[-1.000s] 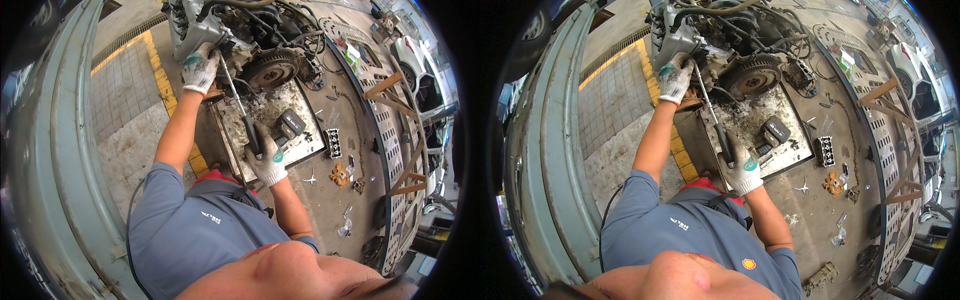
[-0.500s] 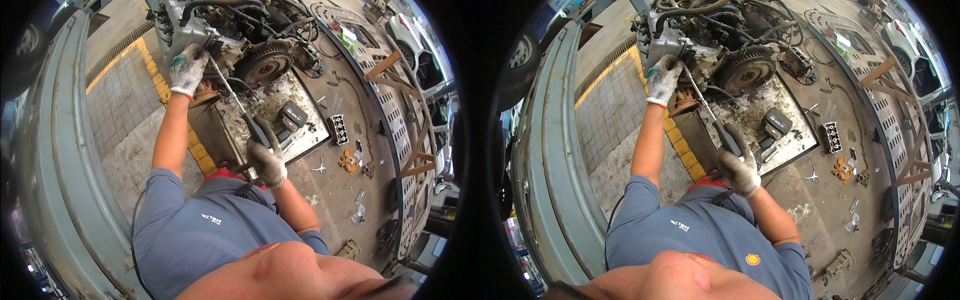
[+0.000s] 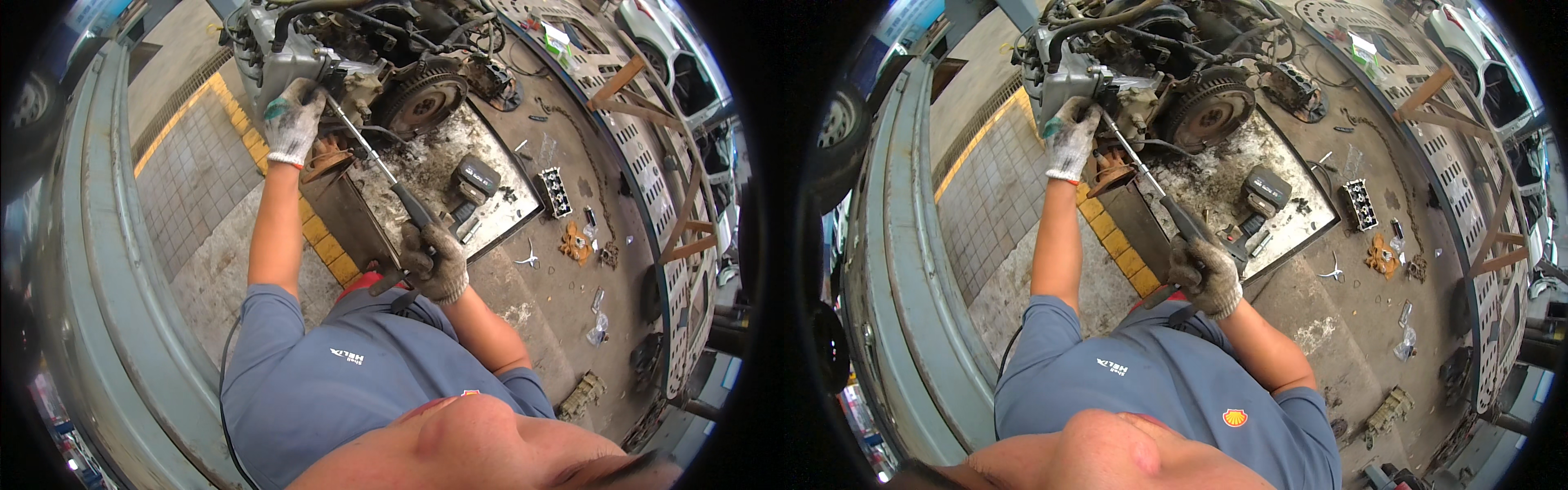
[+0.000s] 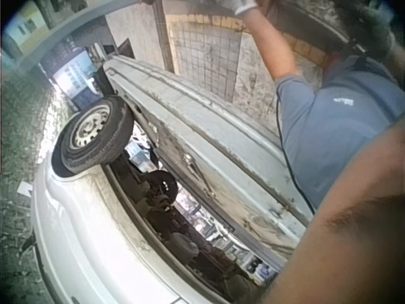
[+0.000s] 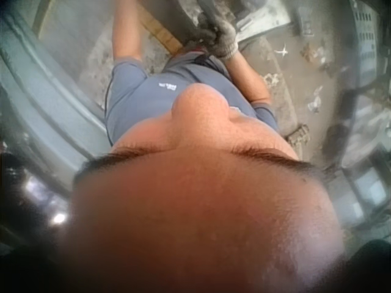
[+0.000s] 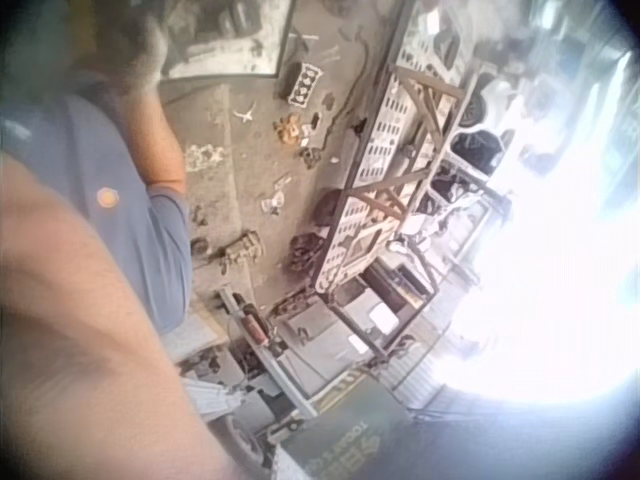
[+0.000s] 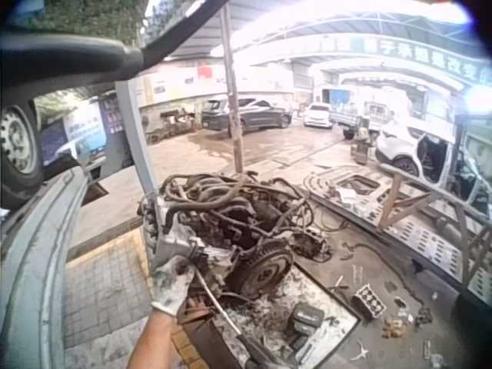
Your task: The person works on a car engine mounted on a stand, using a torque wrench to tighten bolts on the engine block. The person repeatedly reaches for bolts from a white tray on the floor and applies them to the engine. The person also uses a power drill to remove a bolt from the engine.
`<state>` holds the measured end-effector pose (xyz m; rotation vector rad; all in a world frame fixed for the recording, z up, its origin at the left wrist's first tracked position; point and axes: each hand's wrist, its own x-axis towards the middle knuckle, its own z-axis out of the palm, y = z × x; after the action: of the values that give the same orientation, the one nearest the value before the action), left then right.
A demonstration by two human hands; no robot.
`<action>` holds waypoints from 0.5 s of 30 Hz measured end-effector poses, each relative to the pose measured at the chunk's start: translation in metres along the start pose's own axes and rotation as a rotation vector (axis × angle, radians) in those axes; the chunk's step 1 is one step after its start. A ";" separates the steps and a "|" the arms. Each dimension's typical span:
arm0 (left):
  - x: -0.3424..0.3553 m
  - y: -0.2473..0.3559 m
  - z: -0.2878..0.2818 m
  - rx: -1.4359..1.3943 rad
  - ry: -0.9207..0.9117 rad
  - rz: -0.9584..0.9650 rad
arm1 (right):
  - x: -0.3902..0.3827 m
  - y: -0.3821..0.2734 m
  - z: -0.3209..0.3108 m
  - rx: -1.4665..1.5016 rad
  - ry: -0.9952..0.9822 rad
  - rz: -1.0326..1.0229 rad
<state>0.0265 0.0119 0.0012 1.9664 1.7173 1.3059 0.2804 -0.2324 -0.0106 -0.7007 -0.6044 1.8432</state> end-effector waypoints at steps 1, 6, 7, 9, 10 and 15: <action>-0.001 0.000 -0.002 0.013 0.000 -0.009 | 0.000 -0.006 0.003 -0.124 0.072 -0.016; -0.001 0.003 -0.002 -0.008 0.028 0.004 | 0.005 -0.022 -0.002 -1.348 -0.023 -0.297; -0.004 0.003 -0.003 -0.005 0.008 -0.017 | 0.005 -0.018 -0.003 -1.177 -0.021 -0.272; -0.003 0.007 -0.005 -0.010 -0.015 -0.051 | 0.009 -0.013 -0.008 -0.852 -0.023 -0.235; 0.000 0.007 -0.004 -0.030 -0.022 -0.053 | 0.007 0.006 -0.021 0.038 -0.027 -0.006; -0.003 0.015 -0.010 -0.001 -0.017 -0.003 | 0.008 -0.009 -0.004 -0.999 0.007 -0.232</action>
<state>0.0293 0.0010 0.0153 1.9681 1.7113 1.2849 0.2864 -0.2211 -0.0087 -1.2028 -1.5622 1.2429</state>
